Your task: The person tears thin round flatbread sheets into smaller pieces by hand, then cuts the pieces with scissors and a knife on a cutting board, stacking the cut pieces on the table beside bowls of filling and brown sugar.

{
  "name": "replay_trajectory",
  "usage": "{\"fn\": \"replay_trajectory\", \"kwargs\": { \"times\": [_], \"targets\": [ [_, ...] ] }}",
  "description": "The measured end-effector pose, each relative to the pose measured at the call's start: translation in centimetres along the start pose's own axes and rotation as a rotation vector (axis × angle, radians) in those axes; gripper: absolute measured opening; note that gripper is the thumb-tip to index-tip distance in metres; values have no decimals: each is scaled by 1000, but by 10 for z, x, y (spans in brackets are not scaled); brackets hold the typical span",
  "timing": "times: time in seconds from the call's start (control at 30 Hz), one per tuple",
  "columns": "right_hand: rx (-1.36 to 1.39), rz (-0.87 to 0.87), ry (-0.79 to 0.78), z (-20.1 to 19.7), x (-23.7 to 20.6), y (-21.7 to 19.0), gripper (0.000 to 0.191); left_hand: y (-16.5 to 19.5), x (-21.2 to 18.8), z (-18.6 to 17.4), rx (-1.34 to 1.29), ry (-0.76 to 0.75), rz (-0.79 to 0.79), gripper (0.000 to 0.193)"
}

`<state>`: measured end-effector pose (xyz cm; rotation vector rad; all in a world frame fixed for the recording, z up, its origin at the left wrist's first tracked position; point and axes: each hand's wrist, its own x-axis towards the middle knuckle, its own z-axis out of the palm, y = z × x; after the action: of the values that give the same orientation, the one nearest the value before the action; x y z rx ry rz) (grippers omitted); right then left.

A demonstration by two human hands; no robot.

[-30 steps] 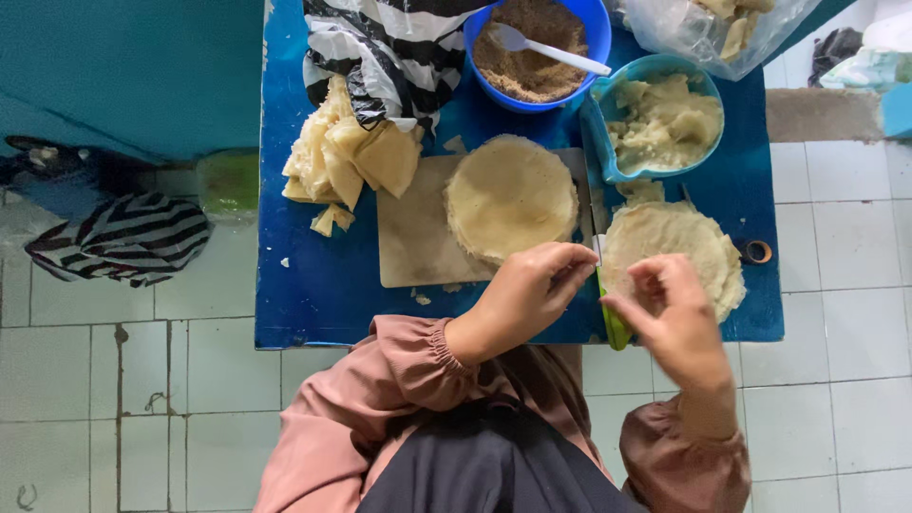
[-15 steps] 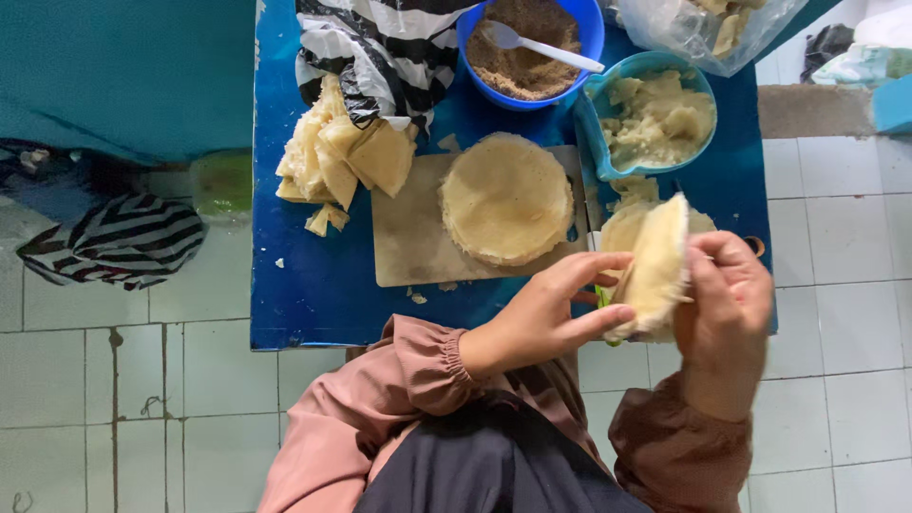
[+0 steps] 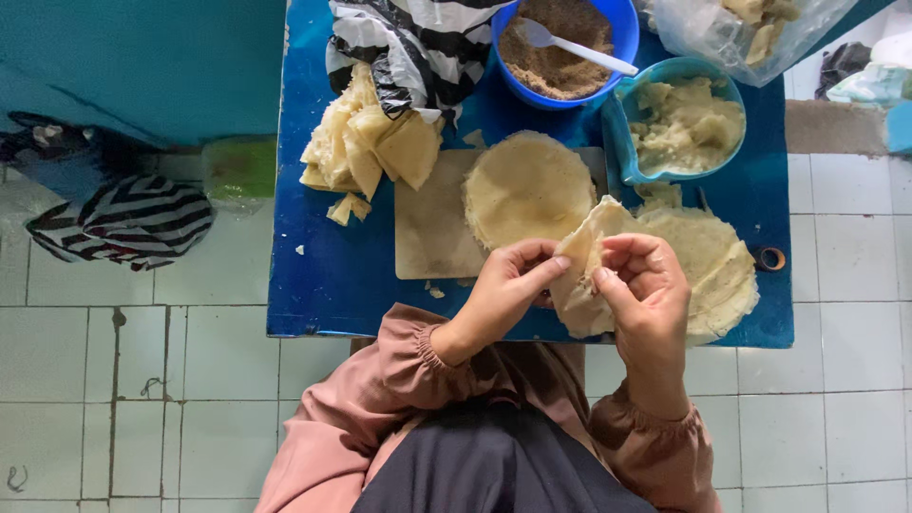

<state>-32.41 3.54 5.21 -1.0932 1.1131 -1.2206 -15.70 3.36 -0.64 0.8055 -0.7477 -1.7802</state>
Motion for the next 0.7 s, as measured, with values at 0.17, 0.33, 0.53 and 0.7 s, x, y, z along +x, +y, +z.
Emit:
{"fn": "replay_trajectory", "kwargs": {
  "times": [0.17, 0.33, 0.53, 0.7],
  "targets": [
    [-170, 4, 41, -5, -4, 14, 32, -12, -13, 2, 526, -23, 374, 19],
    [18, 118, 108, -26, -1, 24, 15, -18, -6, -1, 112, 87, 199, 17],
    [209, 32, 193, -35, -8, 28, 11, -12, -10, -19, 191, 152, 278, 24],
    [249, -42, 127, -26, -13, 34, 14, 0, -7, -14, 3, 7, 1, 34]
  ]
}}
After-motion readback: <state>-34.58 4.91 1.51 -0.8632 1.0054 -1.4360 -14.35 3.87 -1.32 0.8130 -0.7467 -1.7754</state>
